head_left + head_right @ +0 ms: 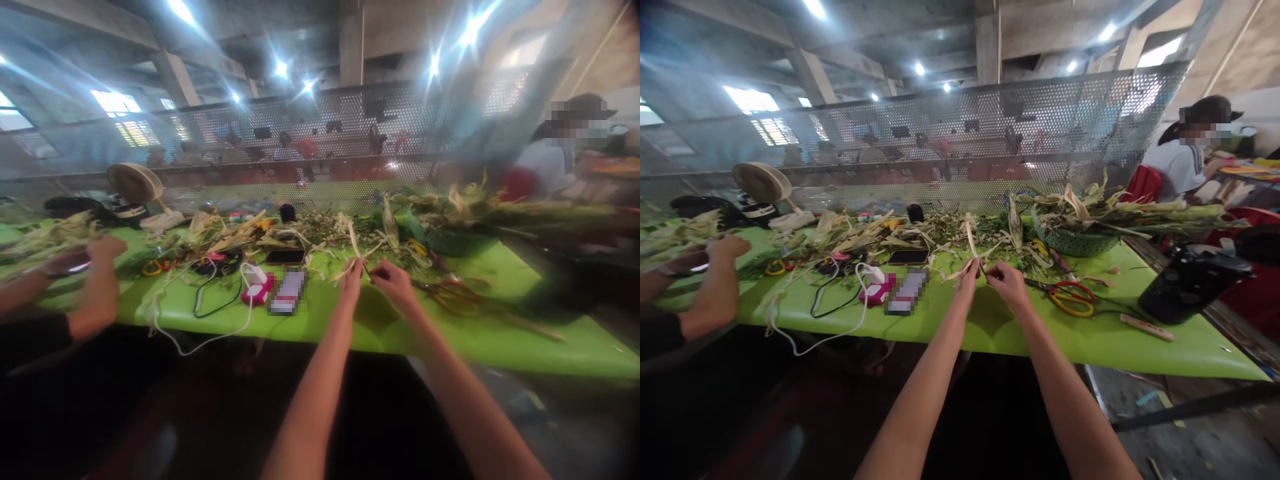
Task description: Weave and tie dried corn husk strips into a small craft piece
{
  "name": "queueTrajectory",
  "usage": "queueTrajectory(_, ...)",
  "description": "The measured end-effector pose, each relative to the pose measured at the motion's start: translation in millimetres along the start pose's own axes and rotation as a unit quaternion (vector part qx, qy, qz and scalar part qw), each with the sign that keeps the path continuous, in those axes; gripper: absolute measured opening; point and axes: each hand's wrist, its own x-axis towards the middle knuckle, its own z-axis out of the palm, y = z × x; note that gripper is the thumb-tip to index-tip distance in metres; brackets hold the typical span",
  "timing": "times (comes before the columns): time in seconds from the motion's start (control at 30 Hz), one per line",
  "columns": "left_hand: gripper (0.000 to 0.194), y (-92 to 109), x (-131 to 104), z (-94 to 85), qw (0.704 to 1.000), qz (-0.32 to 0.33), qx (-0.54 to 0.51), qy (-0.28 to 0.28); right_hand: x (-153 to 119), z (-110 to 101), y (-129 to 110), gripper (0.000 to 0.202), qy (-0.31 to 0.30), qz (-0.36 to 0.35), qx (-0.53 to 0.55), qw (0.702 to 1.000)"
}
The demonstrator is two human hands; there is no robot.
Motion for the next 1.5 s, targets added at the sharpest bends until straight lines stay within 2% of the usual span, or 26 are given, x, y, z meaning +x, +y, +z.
queueTrajectory(0.1,0.026,6.3,-3.9,-1.6,0.996,0.064,0.06,0.003,0.4,-4.1,-6.8,0.017,0.027,-0.053,-0.042,0.997)
queueTrajectory(0.2,0.02,7.2,-6.5,0.9,0.987,0.09,0.136,-0.009,-0.5,-5.3,-16.2,0.033,0.051,-0.106,-0.055,0.991)
queueTrajectory(0.3,0.015,2.3,-7.2,6.7,0.973,0.123,0.19,-0.038,-3.9,-4.4,-26.5,0.04,0.009,-0.127,-0.054,0.99)
queueTrajectory(0.4,0.016,-2.8,-7.0,11.0,0.969,0.145,0.193,-0.056,-8.3,-3.8,-34.3,0.03,-0.011,-0.141,-0.077,0.987)
queueTrajectory(0.47,0.018,-3.8,-7.3,10.7,0.97,0.147,0.186,-0.06,-10.3,-4.2,-36.6,0.016,0.009,-0.138,-0.07,0.988)
queueTrajectory(0.57,0.015,-1.2,-8.0,6.9,0.975,0.138,0.164,-0.053,-10.1,-5.7,-35.6,0.013,0.074,-0.09,0.008,0.993)
queueTrajectory(0.67,0.02,2.7,-7.9,4.3,0.992,0.086,0.078,-0.058,-5.6,-8.6,-30.4,0.016,0.119,-0.005,0.107,0.987)
queueTrajectory(0.8,0.021,3.3,-7.3,7.2,0.992,0.025,-0.071,-0.1,1.4,-14.2,-20.2,0.019,0.079,0.092,0.221,0.968)
queueTrajectory(0.9,0.021,2.9,-8.2,10.2,0.982,-0.018,-0.139,-0.123,3.6,-16.9,-12.7,0.023,0.06,0.121,0.234,0.963)
queueTrajectory(1.1,0.024,5.2,-10.9,8.9,0.972,-0.05,-0.18,-0.145,4.5,-13.6,-3.3,0.025,0.072,0.096,0.193,0.974)
queueTrajectory(1.23,0.029,2.1,-9.1,7.0,0.987,-0.058,-0.118,-0.095,4.0,-9.2,-2.6,0.02,0.056,0.066,0.149,0.985)
queueTrajectory(1.33,0.024,1.2,-7.4,7.0,0.988,-0.078,-0.123,-0.05,1.7,-8.9,-6.0,0.014,0.066,0.004,0.026,0.997)
queueTrajectory(1.4,0.022,1.8,-6.6,7.5,0.983,-0.098,-0.15,-0.033,-0.4,-9.9,-9.6,0.025,0.064,-0.054,-0.088,0.993)
queueTrajectory(1.5,0.024,3.2,-5.2,8.4,0.977,-0.117,-0.178,-0.029,-2.9,-11.0,-13.5,0.048,0.038,-0.124,-0.216,0.968)
